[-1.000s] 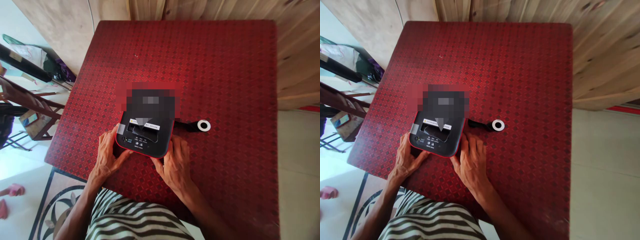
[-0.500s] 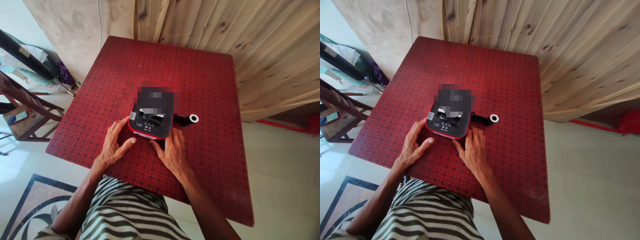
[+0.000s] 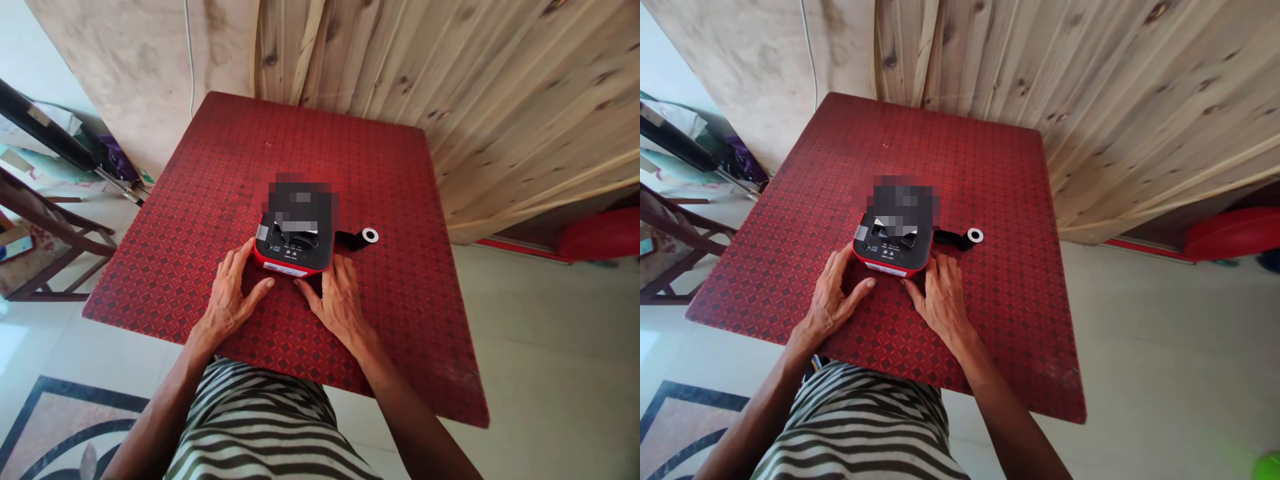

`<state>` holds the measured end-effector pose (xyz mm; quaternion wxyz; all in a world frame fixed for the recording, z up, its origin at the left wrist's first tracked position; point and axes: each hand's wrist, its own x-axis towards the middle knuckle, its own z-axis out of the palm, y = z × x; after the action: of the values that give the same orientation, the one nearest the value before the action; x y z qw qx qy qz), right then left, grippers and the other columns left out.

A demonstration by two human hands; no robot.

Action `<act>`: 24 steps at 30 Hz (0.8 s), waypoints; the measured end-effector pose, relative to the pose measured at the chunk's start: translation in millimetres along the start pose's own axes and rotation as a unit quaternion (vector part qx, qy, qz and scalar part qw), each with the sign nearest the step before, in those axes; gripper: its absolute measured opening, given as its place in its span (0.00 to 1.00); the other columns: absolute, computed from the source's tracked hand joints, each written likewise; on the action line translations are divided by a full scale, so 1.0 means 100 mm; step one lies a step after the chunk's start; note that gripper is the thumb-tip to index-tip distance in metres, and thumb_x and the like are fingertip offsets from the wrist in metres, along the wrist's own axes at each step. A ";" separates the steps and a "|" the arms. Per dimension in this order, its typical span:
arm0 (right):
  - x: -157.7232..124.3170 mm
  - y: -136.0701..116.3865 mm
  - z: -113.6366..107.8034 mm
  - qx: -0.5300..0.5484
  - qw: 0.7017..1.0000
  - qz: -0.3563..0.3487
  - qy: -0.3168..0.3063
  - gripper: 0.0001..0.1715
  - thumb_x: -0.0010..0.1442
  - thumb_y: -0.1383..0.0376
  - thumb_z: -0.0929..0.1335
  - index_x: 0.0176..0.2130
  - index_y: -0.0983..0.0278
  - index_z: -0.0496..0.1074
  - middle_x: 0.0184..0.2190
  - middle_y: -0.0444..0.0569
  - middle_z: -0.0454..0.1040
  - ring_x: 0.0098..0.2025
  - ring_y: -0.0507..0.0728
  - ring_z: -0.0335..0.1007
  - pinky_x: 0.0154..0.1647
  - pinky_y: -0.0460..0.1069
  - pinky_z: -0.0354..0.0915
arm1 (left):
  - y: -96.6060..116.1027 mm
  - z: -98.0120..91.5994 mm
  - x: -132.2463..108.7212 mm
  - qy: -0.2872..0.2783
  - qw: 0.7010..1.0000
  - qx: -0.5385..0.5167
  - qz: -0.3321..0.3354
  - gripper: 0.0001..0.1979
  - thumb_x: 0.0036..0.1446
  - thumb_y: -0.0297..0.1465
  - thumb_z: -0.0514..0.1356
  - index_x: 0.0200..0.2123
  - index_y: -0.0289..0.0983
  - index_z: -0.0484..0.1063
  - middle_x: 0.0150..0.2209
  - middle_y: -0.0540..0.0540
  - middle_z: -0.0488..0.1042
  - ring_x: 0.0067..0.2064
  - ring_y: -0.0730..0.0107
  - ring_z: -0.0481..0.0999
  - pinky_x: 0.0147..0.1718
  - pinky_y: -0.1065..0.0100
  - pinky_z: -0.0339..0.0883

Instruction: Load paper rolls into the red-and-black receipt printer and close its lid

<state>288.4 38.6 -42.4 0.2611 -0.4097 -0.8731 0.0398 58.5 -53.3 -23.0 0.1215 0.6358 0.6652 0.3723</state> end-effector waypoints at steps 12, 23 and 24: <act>-0.01 0.04 0.00 0.023 1.000 -0.008 0.010 0.26 0.74 0.51 0.66 0.60 0.67 0.68 0.52 0.65 0.76 0.51 0.71 0.71 0.51 0.67 0.73 | 0.01 0.01 0.01 0.007 1.000 0.023 0.004 0.35 0.74 0.48 0.58 0.76 0.47 0.51 0.63 0.40 0.74 0.62 0.56 0.77 0.63 0.51 0.72; 0.03 0.05 -0.04 0.028 0.999 -0.023 0.034 0.24 0.74 0.50 0.67 0.57 0.66 0.68 0.49 0.62 0.77 0.48 0.69 0.72 0.49 0.64 0.75 | 0.00 0.03 0.04 -0.009 0.998 0.060 -0.008 0.31 0.74 0.48 0.59 0.73 0.43 0.57 0.59 0.40 0.76 0.58 0.56 0.77 0.60 0.53 0.73; 0.04 0.05 -0.05 0.032 0.999 -0.023 0.036 0.24 0.74 0.50 0.67 0.57 0.66 0.68 0.49 0.62 0.77 0.48 0.68 0.72 0.48 0.63 0.75 | 0.00 0.03 0.04 -0.010 0.998 0.058 -0.011 0.31 0.73 0.47 0.59 0.73 0.43 0.58 0.58 0.40 0.76 0.58 0.56 0.77 0.60 0.53 0.73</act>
<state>292.2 44.1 -38.4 0.3059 -0.3818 -0.8709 0.0467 59.9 -48.4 -23.8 0.0951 0.6385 0.6913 0.3247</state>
